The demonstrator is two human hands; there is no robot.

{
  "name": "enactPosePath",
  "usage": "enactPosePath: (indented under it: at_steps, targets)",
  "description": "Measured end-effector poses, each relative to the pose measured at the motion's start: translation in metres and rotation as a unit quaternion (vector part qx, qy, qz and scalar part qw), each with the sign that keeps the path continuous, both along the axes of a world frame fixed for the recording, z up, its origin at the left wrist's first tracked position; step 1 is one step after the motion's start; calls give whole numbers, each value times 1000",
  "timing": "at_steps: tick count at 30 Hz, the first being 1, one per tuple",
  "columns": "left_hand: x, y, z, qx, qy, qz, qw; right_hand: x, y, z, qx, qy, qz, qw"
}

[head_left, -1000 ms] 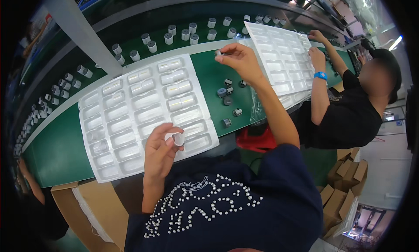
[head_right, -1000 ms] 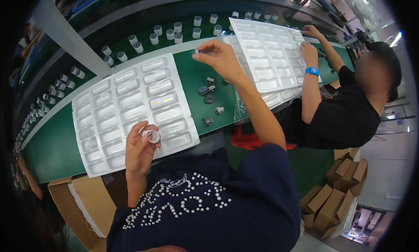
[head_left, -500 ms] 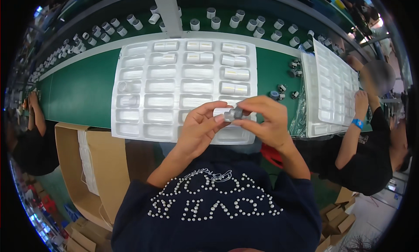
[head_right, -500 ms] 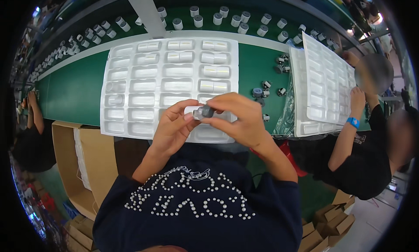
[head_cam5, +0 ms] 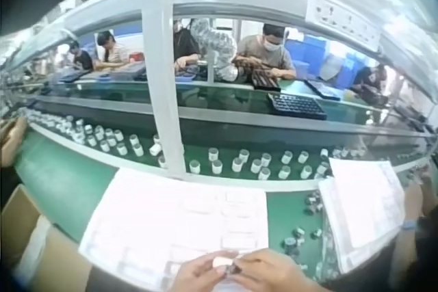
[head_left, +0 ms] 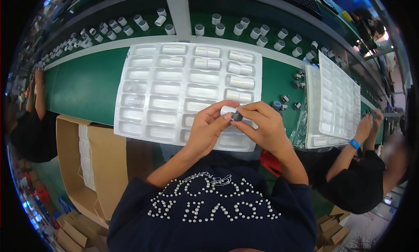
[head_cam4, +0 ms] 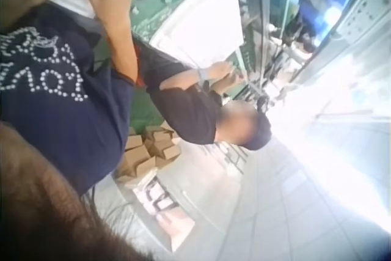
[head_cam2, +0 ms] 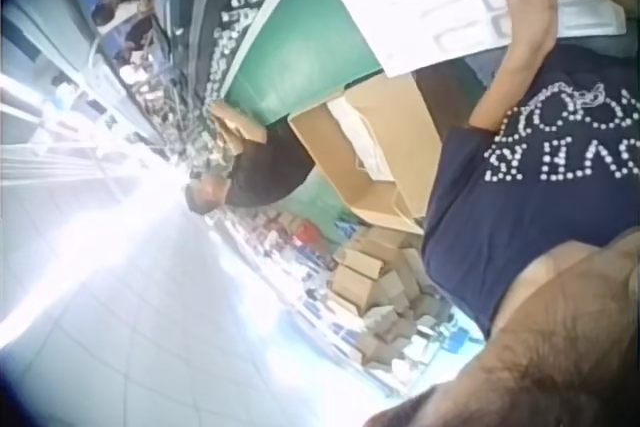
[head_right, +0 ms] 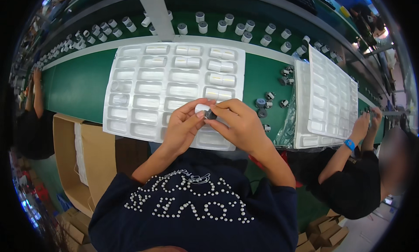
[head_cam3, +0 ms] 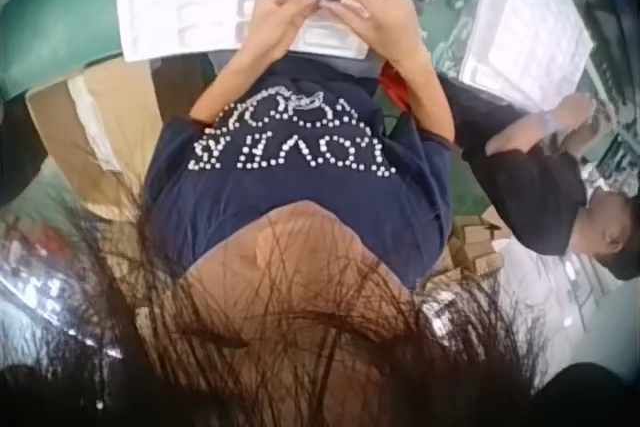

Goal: Sorting and packing small components from a workbench into plastic organization trays on a production line.

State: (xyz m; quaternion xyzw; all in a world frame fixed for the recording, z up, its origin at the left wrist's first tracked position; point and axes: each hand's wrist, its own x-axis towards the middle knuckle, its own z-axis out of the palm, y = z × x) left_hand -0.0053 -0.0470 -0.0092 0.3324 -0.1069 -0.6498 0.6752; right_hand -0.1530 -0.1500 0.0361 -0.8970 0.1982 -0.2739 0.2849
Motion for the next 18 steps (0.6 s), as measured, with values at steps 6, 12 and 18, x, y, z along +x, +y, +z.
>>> enactPosePath:
  at_steps: [6,12,18]
  targets:
    - [-6,-7,-16,-4,-112,-54,992,3,11,-10,11,26,16,999]
    - [12,-26,2,3,-401,-95,911,2,-14,-5,-49,15,4,999]
    - [18,-38,-12,-86,-794,25,602,-8,-181,-21,-58,102,-307,944]
